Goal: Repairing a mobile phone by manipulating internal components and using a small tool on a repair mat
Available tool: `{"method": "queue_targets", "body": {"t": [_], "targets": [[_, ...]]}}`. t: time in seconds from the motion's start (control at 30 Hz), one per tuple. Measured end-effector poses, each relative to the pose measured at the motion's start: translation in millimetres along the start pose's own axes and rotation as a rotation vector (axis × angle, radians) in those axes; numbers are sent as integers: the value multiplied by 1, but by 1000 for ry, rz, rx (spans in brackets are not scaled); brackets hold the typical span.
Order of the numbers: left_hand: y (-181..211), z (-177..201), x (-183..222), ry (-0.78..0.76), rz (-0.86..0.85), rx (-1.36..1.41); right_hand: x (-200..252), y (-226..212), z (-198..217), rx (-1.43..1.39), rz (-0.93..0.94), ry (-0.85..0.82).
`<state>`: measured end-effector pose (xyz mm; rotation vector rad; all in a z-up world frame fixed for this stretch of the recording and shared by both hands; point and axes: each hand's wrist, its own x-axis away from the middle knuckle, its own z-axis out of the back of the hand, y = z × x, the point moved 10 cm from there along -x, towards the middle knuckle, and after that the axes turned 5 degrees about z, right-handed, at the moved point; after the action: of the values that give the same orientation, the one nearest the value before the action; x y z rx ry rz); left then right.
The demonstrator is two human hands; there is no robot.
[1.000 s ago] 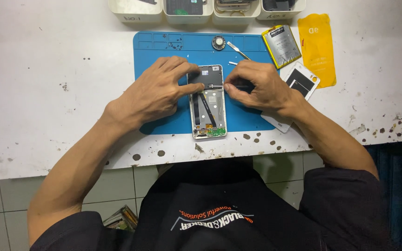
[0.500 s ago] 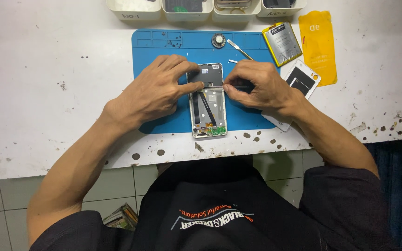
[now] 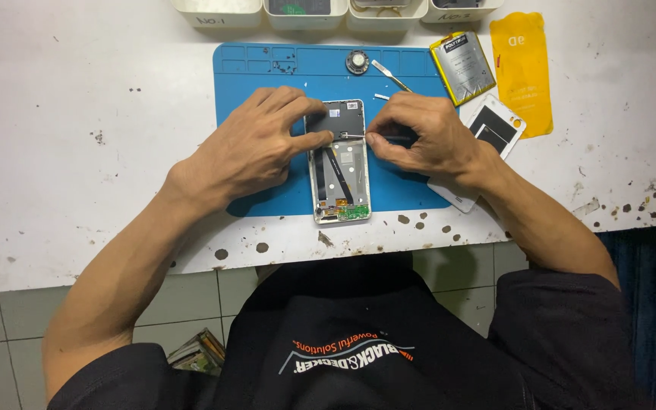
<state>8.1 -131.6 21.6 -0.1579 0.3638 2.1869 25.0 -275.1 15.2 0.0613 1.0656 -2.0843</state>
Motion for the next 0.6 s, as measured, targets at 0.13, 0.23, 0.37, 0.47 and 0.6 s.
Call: {"method": "queue_targets", "body": {"t": [0.13, 0.23, 0.37, 0.47, 0.6], "targets": [[1, 2, 0, 0, -1, 16, -1, -2, 0, -14, 2, -12], [0, 0, 1, 12, 0, 10, -1, -3, -2, -9, 17, -6], [0, 1, 1, 15, -1, 13, -1, -3, -2, -4, 12, -19], [1, 1, 0, 9, 2, 13, -2, -4, -4, -12, -1, -33], [2, 0, 1, 19, -2, -3, -1, -2, -4, -5, -3, -42]]}}
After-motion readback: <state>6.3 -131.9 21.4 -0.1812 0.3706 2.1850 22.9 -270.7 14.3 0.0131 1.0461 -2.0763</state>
